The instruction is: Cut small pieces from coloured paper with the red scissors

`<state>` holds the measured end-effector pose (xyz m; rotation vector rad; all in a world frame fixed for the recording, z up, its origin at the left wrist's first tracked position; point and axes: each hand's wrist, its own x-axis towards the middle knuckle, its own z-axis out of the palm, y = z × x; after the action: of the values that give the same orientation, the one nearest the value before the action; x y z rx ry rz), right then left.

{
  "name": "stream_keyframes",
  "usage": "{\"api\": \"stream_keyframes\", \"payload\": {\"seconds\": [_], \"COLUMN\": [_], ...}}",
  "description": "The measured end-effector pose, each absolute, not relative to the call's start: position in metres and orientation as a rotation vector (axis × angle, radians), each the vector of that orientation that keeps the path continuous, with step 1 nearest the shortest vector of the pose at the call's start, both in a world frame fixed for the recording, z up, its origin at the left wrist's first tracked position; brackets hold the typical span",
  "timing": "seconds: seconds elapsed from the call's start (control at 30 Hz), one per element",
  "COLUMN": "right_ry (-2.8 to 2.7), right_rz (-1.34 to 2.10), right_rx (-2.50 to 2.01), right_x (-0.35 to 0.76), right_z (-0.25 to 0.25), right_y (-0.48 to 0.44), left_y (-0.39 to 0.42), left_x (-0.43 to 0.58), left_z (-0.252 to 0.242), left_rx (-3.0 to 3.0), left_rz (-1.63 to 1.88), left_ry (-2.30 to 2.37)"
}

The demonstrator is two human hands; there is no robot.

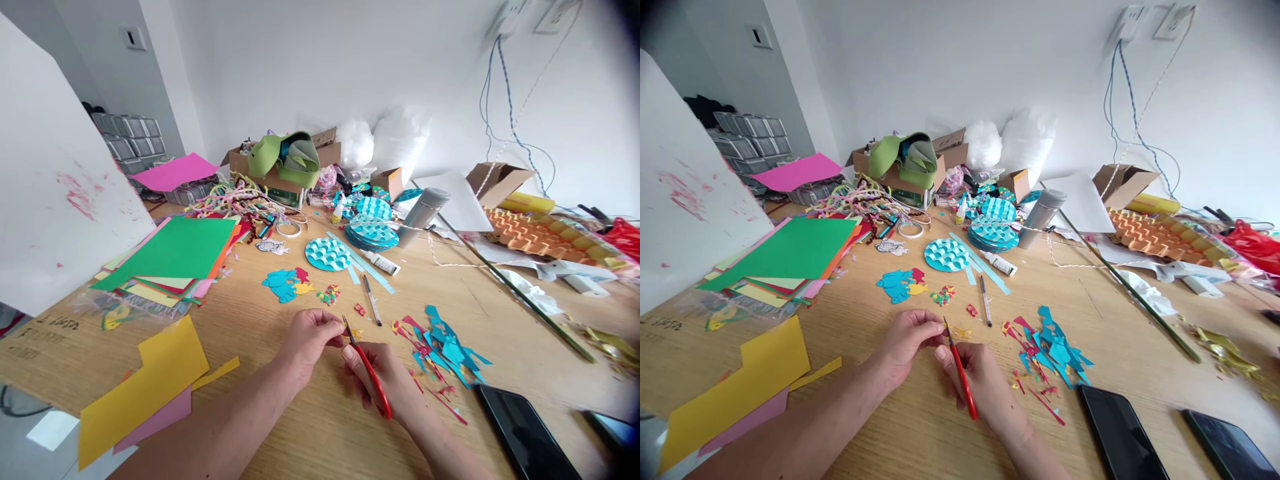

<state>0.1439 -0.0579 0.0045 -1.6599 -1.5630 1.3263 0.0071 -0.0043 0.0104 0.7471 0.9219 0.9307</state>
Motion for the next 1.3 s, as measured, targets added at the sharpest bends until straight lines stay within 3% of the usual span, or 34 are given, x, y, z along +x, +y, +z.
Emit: {"api": "stream_keyframes", "payload": {"seconds": [1.3], "right_ry": [-1.531], "right_rz": [1.378], "right_rx": [-1.688], "right_x": [0.1463], "right_z": [0.0107], "right_y": [-0.0563], "left_y": [-0.0020], "left_x": [0.0046], "left_z": [0.0127], "left_rx": [0.805], "left_rz": [0.938], "left_ry": [0.942]}}
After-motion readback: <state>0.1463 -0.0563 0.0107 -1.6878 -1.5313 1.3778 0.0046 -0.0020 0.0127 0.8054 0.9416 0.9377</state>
